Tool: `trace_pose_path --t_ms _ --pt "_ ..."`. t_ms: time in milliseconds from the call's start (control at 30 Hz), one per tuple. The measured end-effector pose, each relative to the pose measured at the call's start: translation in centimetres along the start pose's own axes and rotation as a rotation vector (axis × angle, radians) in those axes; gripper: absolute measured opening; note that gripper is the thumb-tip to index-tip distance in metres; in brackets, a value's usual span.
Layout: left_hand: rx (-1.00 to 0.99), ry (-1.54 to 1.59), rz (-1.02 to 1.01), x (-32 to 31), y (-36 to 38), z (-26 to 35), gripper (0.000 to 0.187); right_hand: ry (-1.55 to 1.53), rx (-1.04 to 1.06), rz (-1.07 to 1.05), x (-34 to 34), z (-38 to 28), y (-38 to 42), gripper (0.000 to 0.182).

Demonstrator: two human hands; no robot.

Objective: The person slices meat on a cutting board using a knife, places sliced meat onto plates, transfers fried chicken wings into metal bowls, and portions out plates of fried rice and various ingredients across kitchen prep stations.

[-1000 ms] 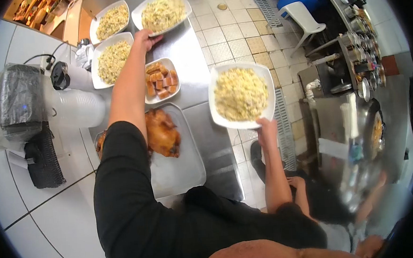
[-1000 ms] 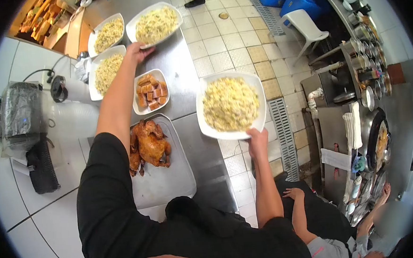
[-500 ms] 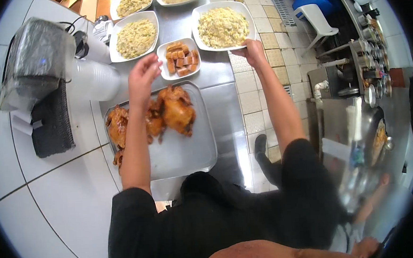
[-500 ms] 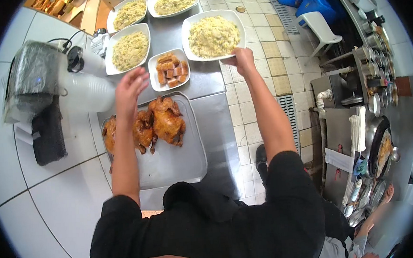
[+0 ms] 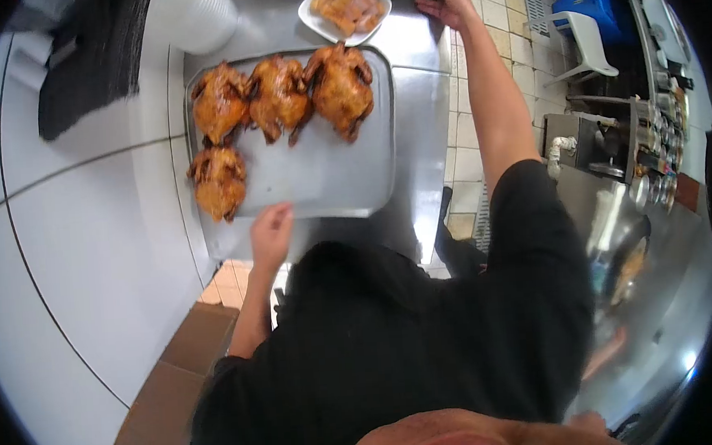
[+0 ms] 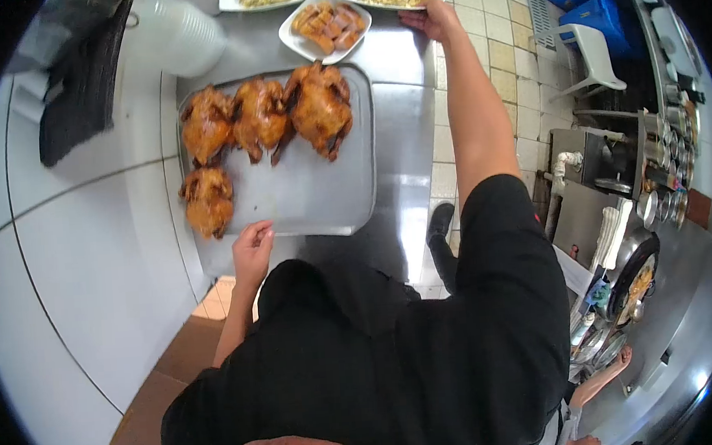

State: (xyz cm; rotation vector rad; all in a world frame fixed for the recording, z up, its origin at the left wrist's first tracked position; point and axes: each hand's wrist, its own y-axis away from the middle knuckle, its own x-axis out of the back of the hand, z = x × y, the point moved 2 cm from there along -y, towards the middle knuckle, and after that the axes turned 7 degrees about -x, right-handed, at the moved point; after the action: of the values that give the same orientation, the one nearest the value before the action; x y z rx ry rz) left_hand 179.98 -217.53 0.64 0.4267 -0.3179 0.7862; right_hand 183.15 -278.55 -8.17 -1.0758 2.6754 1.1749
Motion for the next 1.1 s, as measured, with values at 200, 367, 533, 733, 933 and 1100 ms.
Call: trace_pose_path --t_ms 200,367,533,733,933,1100 --pt "-0.143 -0.216 -0.096 -0.8 1.6 -0.8 0.025 -0.07 0.086 0.171 -2.1 1.8 3.1 0.052" --pt "-0.354 -0.381 -0.217 -1.3 0.9 -2.4 0.028 -0.373 0.249 0.283 -0.8 8.3 14.4 0.043" --pt "-0.489 -0.648 -0.354 -2.3 -1.1 -3.4 0.022 -0.43 0.166 0.343 -1.8 21.6 31.5 0.028" --pt "-0.561 -0.941 -0.573 -3.4 -4.0 -3.2 0.024 -0.463 0.176 0.561 -4.0 37.5 49.3 0.028" --pt "-0.693 -1.059 -0.704 -1.6 -4.1 -3.3 0.03 -0.73 0.098 0.864 -7.8 55.2 61.6 0.024" --pt "-1.515 -1.222 -0.734 -1.4 -9.0 -6.2 0.049 -0.752 0.076 1.121 -13.5 67.9 69.8 0.039"
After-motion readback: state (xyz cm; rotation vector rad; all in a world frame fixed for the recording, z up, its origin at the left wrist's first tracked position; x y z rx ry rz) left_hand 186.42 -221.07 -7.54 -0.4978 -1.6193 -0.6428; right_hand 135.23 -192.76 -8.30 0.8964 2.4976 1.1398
